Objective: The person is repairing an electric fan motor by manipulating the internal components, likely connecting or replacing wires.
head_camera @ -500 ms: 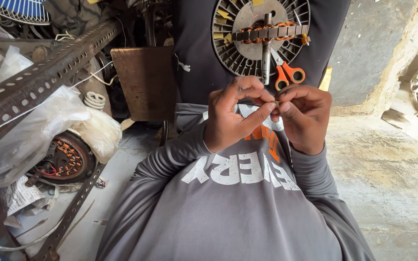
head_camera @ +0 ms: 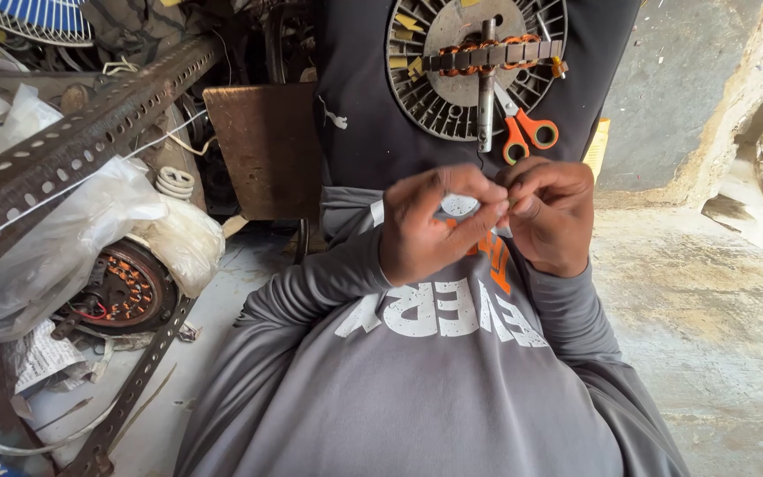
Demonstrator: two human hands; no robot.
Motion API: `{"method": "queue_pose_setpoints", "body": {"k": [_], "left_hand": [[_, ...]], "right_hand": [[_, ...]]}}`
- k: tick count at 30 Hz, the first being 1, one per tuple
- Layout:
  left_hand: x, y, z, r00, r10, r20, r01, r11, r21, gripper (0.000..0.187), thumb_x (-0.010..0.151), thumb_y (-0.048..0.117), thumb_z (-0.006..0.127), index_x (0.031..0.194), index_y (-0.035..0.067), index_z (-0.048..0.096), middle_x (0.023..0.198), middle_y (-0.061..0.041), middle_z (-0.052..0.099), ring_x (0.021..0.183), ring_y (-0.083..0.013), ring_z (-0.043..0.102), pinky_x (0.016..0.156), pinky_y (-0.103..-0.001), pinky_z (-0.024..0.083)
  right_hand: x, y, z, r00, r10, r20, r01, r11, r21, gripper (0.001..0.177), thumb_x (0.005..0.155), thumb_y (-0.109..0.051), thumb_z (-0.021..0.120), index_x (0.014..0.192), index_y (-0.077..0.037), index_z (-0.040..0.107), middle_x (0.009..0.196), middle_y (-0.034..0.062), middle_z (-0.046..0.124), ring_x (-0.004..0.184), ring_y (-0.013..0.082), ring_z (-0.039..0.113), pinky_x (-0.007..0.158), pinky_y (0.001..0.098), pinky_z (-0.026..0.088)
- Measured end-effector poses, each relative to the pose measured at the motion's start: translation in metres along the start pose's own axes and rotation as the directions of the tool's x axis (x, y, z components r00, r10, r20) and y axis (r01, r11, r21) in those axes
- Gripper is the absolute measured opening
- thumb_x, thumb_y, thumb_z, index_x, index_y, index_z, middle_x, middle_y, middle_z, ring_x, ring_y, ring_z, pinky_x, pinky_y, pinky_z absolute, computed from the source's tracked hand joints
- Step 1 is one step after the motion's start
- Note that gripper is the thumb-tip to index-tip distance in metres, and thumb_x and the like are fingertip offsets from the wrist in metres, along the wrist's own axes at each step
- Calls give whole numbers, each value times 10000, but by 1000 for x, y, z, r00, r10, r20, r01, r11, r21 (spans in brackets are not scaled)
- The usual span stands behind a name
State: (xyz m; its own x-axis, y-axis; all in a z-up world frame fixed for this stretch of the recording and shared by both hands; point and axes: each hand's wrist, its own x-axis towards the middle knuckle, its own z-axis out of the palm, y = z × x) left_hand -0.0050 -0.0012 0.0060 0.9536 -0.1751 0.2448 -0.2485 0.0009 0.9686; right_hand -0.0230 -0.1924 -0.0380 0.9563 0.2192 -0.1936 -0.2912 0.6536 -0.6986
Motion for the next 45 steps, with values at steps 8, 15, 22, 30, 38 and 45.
{"method": "queue_pose_setpoints", "body": {"k": [8, 15, 22, 30, 38, 45], "left_hand": [[1, 6, -3, 997, 80, 6, -80, 990, 119, 275, 921, 18, 819, 1087, 28, 600, 997, -79, 736, 899, -203, 779, 802, -288, 658], [-1, 8, -2, 997, 71, -6, -69, 991, 114, 261, 918, -4, 814, 1057, 29, 595, 988, -80, 741, 895, -194, 784, 784, -285, 657], [4, 16, -3, 994, 105, 38, -108, 992, 64, 282, 931, -6, 799, 1082, 23, 563, 991, -116, 747, 916, -206, 782, 808, -293, 666], [9, 7, -3, 996, -71, 57, 81, 979, -188, 350, 977, -3, 761, 1164, 9, 465, 961, -151, 735, 900, -188, 775, 787, -281, 654], [-6, -6, 0, 970, -206, 128, 240, 890, -386, 368, 1020, 14, 704, 1175, 47, 373, 1029, -135, 677, 904, -130, 703, 854, -276, 590], [-9, -4, 3, 985, -120, 121, 150, 947, -283, 299, 1067, 16, 639, 1122, 63, 348, 1055, -133, 652, 894, -127, 716, 788, -262, 626]], "right_hand": [[-1, -4, 13, 997, -77, -7, 76, 991, -106, 175, 928, -76, 821, 958, 44, 698, 947, 164, 687, 702, 173, 661, 634, 252, 553], [-4, -4, 19, 998, -63, -16, 62, 996, -58, 180, 939, -66, 817, 973, 48, 682, 896, 150, 671, 702, 148, 626, 619, 229, 518], [-8, -2, 20, 995, -104, -8, 103, 992, -73, 187, 960, -80, 804, 966, 49, 670, 865, 156, 680, 682, 151, 629, 627, 231, 518], [-7, -17, 18, 995, -72, -68, 59, 982, -179, 178, 960, -79, 780, 979, 65, 677, 926, 160, 672, 694, 155, 632, 640, 268, 522], [-8, -13, 15, 989, -97, -116, 57, 950, -308, 162, 1032, -75, 735, 1027, 69, 660, 895, 146, 657, 719, 124, 598, 649, 231, 504], [-7, -7, 2, 998, 47, 28, -47, 999, -7, 166, 969, -53, 779, 1012, 82, 693, 961, 184, 687, 754, 196, 683, 713, 285, 563]]}}
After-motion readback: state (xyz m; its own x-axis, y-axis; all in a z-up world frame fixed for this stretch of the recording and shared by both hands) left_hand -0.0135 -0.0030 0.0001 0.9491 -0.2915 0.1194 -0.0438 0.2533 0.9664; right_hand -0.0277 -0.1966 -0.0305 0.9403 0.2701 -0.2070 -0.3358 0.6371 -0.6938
